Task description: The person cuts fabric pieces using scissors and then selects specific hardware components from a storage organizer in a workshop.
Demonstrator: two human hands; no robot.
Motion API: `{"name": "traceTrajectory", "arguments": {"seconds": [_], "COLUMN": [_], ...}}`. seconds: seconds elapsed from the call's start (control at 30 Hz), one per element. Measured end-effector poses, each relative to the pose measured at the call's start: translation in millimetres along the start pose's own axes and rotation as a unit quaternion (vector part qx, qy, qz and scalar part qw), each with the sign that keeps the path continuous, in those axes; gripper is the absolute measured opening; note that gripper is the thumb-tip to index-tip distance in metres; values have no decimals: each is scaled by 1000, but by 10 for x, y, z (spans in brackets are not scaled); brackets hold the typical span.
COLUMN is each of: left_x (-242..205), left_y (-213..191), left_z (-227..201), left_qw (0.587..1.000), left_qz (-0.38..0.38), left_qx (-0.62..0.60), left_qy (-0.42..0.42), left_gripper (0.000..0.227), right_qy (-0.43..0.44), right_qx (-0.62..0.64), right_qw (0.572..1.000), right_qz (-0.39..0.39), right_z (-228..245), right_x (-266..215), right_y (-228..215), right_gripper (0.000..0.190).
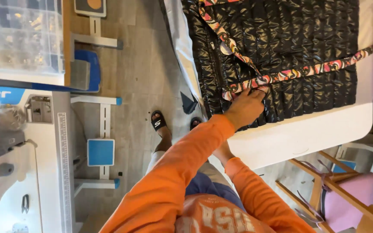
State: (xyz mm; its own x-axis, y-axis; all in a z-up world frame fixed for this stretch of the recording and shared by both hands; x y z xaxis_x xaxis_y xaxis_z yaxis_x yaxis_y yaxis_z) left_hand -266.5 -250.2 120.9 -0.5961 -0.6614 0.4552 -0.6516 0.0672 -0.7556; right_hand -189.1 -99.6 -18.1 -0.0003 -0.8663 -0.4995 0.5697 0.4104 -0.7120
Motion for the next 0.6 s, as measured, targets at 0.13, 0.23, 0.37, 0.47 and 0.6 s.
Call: {"name": "traceTrajectory", "arguments": {"seconds": [0.13,0.23,0.37,0.47,0.6], "left_x": [-697,-1979,-3130,-2668,-2249], "left_y": [-1128,-989,556,455,489], "left_z": [500,1704,2672,2318,2236], "left_qw": [966,925,732,583,434], "left_qz": [-255,-254,-194,-244,-277], "left_qx": [5,17,-259,-503,-643], "left_qy": [37,-281,-600,-589,-567], "left_gripper": [12,42,65,84,100], "right_qy": [-7,90,111,132,157], "right_qx": [-62,84,110,142,209], "right_qw": [998,991,985,977,960], "right_qz": [-4,47,72,92,101], "right_z": [-170,-286,-361,-278,-308], "right_x": [74,50,39,-19,-71], "right_y": [21,2,-35,-71,-86], "right_gripper": [27,32,28,21,16]}}
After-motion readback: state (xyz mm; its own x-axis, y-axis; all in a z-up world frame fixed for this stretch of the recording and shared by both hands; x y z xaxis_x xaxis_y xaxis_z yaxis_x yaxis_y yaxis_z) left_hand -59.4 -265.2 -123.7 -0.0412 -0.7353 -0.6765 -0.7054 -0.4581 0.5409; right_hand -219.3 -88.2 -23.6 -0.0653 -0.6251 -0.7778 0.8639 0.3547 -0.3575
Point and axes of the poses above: each hand's wrist, its own x-axis towards the middle knuckle, its own y-axis out of the palm, z = x × y, the point moved 9 cm from there along x, towards the middle knuckle, and after that the axes turned 15 degrees about y, right-handed, at the moved point
